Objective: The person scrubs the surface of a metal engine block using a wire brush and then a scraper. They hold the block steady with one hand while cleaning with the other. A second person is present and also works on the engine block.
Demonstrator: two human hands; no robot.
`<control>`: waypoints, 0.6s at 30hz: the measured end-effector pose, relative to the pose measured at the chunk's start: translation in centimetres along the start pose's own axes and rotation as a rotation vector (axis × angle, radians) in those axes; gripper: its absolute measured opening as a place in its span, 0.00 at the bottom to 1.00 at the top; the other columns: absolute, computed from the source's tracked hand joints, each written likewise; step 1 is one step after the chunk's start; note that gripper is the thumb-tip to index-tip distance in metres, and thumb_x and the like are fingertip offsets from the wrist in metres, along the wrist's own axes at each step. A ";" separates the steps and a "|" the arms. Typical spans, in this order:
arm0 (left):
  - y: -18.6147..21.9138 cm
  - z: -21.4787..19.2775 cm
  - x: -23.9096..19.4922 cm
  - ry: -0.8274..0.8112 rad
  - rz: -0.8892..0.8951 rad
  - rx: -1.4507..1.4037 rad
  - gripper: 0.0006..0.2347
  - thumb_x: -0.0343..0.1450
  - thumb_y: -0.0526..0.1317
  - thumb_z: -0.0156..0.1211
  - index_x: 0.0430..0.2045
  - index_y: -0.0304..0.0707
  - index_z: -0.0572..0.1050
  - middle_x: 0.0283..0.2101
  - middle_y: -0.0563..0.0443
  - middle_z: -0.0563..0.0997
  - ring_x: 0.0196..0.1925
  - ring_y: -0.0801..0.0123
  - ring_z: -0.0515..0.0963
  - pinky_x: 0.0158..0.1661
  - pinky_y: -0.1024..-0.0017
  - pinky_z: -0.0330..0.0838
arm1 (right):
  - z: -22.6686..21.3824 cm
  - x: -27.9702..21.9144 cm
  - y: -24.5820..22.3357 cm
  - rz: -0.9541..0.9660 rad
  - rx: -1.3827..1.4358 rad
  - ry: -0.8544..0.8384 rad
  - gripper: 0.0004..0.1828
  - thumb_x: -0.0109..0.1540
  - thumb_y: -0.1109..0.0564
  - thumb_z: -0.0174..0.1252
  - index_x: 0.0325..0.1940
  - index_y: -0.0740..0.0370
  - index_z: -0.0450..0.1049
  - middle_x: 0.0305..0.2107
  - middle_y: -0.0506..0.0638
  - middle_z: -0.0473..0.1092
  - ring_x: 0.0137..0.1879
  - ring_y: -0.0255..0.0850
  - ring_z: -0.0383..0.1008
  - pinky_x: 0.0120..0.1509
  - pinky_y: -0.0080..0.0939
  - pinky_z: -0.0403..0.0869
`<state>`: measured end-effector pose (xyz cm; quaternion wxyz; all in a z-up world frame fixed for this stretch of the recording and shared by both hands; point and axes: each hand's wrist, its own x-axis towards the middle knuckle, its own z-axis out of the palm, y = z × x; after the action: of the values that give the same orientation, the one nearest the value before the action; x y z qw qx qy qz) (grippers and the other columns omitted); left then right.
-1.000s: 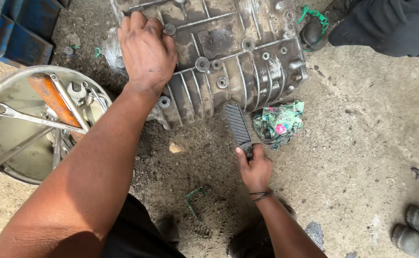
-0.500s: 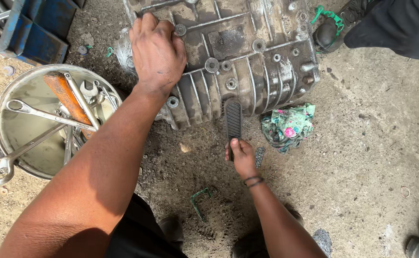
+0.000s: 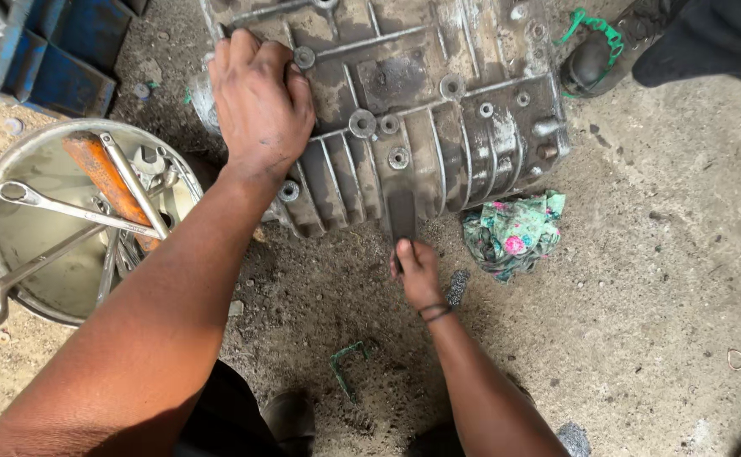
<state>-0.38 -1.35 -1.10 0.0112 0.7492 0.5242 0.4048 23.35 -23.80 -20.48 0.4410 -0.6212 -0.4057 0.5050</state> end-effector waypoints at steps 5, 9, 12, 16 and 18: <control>0.0 0.4 0.1 -0.049 -0.035 0.032 0.07 0.70 0.29 0.56 0.37 0.31 0.80 0.39 0.42 0.70 0.46 0.54 0.70 0.50 0.56 0.65 | 0.4 1.0 -0.4 -0.031 0.054 -0.032 0.35 0.65 0.25 0.51 0.28 0.60 0.70 0.20 0.45 0.68 0.26 0.33 0.69 0.29 0.35 0.68; 0.5 0.0 0.1 -0.025 -0.022 0.028 0.06 0.70 0.30 0.57 0.36 0.30 0.80 0.38 0.41 0.69 0.45 0.53 0.70 0.49 0.55 0.65 | -0.9 -1.3 0.8 0.078 -0.029 -0.068 0.37 0.65 0.24 0.47 0.26 0.59 0.71 0.19 0.44 0.68 0.25 0.31 0.69 0.28 0.33 0.65; 0.6 0.1 -0.1 -0.011 -0.026 0.022 0.05 0.70 0.30 0.58 0.35 0.32 0.80 0.39 0.41 0.69 0.46 0.51 0.70 0.50 0.54 0.65 | -0.1 -1.2 0.2 0.107 0.035 -0.056 0.36 0.63 0.23 0.48 0.26 0.58 0.71 0.19 0.42 0.69 0.25 0.31 0.70 0.28 0.33 0.67; 0.1 0.3 -0.3 0.021 0.008 0.015 0.03 0.71 0.30 0.59 0.33 0.31 0.79 0.42 0.41 0.71 0.49 0.48 0.71 0.53 0.53 0.66 | 1.4 1.6 1.4 -0.093 0.131 0.022 0.36 0.63 0.22 0.50 0.24 0.56 0.71 0.18 0.42 0.68 0.22 0.31 0.69 0.26 0.33 0.68; 0.4 0.2 -0.2 0.000 -0.012 0.002 0.05 0.70 0.30 0.58 0.36 0.31 0.79 0.41 0.40 0.71 0.47 0.49 0.71 0.52 0.53 0.66 | -0.6 0.0 2.2 -0.089 -0.013 -0.011 0.37 0.64 0.22 0.47 0.22 0.55 0.69 0.16 0.40 0.66 0.21 0.29 0.66 0.25 0.33 0.65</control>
<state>-0.02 -1.62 -1.22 0.0128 0.7461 0.5289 0.4044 24.10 -24.47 -22.52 0.4567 -0.6025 -0.4388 0.4856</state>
